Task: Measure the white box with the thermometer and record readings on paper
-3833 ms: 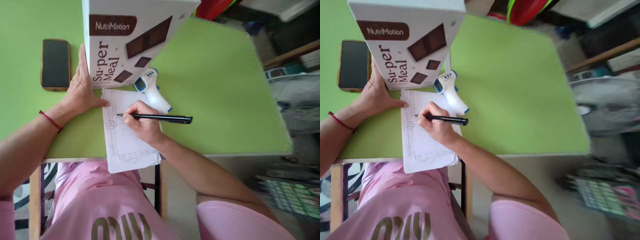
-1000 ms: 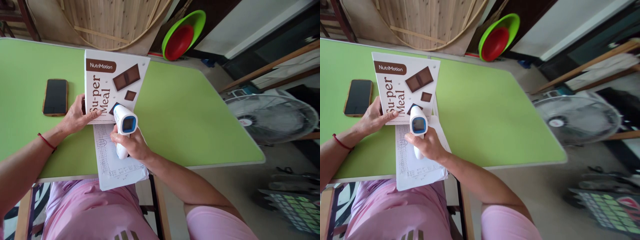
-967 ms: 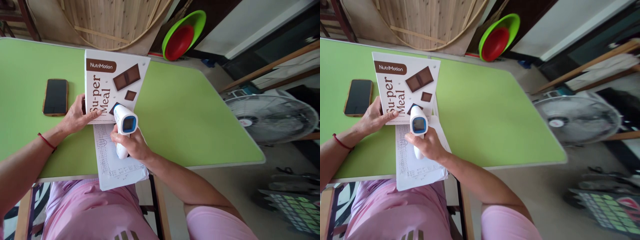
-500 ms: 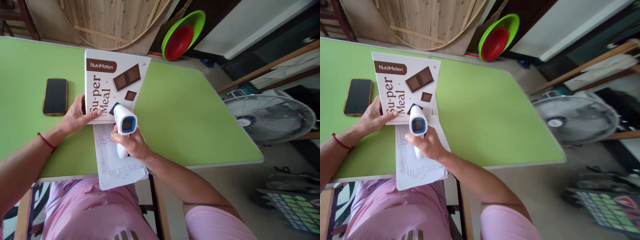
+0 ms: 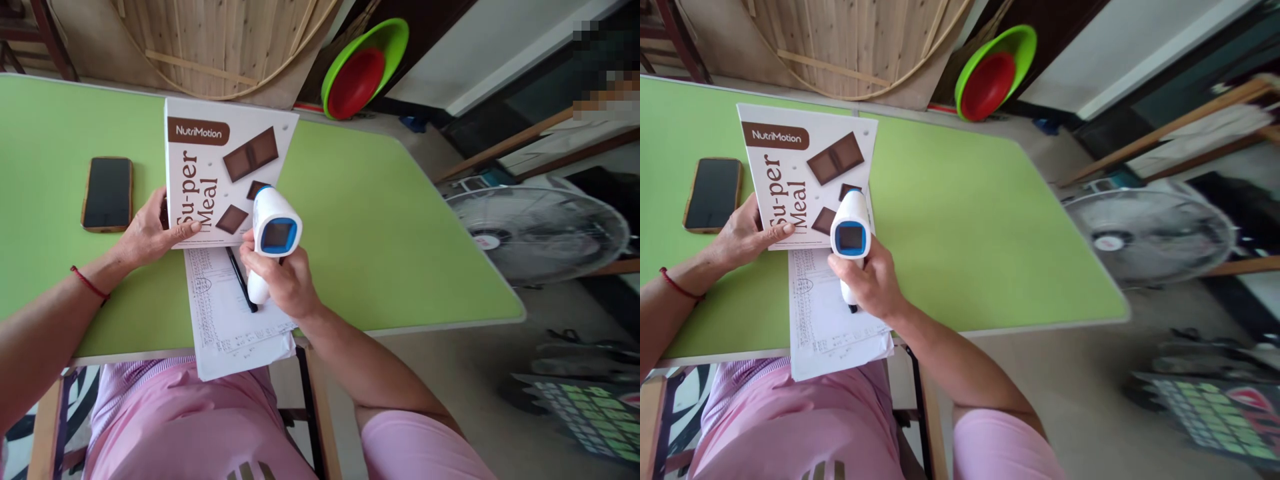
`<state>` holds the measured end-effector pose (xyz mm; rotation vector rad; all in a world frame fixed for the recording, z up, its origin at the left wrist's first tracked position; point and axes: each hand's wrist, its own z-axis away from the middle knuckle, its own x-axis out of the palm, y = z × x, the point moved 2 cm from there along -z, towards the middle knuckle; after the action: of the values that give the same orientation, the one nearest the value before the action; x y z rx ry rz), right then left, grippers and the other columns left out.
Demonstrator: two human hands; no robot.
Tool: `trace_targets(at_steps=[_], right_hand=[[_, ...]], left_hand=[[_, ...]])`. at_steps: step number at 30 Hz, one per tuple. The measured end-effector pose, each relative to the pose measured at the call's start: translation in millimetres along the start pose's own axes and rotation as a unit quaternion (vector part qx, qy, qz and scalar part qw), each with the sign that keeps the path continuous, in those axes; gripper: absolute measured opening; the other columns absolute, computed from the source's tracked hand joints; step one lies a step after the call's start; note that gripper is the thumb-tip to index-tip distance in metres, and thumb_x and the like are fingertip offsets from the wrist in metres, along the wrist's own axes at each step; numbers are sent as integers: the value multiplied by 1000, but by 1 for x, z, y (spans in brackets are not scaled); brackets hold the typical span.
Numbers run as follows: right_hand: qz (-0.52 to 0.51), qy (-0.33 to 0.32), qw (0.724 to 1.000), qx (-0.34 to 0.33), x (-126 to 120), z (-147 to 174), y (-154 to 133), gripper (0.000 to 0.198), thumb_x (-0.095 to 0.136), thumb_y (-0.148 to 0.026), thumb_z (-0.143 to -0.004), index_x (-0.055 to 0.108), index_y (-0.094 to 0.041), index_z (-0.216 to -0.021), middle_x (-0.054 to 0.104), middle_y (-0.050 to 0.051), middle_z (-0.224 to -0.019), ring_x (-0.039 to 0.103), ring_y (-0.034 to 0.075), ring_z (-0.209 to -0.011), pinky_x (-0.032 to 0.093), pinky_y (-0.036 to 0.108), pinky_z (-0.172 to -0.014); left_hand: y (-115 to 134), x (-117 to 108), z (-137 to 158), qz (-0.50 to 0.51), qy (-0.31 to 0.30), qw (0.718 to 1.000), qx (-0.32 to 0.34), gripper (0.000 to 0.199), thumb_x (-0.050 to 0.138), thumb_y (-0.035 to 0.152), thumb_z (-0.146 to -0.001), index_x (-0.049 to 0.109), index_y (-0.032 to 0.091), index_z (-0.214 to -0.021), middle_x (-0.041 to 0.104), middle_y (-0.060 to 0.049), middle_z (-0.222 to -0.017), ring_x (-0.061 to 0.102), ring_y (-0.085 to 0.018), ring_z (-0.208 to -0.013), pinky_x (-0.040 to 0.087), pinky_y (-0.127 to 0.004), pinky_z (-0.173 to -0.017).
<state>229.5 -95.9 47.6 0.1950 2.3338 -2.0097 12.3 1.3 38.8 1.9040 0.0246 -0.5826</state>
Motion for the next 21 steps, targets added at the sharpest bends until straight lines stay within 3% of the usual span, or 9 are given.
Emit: trace_targets(at_steps=[7, 14, 18, 21], right_hand=[[-10, 33, 999, -26, -2, -5, -7, 21, 72, -37, -74, 57, -23, -75, 52, -5, -66, 48, 11, -61, 41, 30, -57], [-26, 49, 998, -43, -6, -10, -4, 22, 72, -39, -73, 58, -23, -79, 55, -4, -66, 49, 12, -60, 43, 31, -56], [55, 100, 990, -85, -19, -16, -1, 24, 69, -44, -77, 56, -24, -80, 55, -3, -69, 51, 13, -62, 46, 32, -59], [198, 137, 966, -97, -34, -25, 3, 28, 68, -47, -75, 54, -24, -79, 57, -1, -71, 54, 16, -66, 47, 33, -61]], left_hand=[[7, -3, 0, -36, -5, 998, -51, 69, 75, 72, -71, 57, 21, -115, 67, -14, -117, 65, -39, -107, 56, -57, -88], [3, -2, 2, -15, 18, 998, -55, 70, 79, 71, -68, 59, 22, -113, 68, -14, -115, 65, -40, -109, 55, -60, -91], [0, -1, 1, 36, 45, 998, -11, 68, 77, 70, -71, 59, 21, -115, 68, -13, -116, 66, -38, -110, 55, -58, -93], [-3, -6, -2, 43, 85, 995, 32, 71, 79, 67, -72, 56, 21, -120, 66, -11, -121, 63, -38, -117, 53, -58, -98]])
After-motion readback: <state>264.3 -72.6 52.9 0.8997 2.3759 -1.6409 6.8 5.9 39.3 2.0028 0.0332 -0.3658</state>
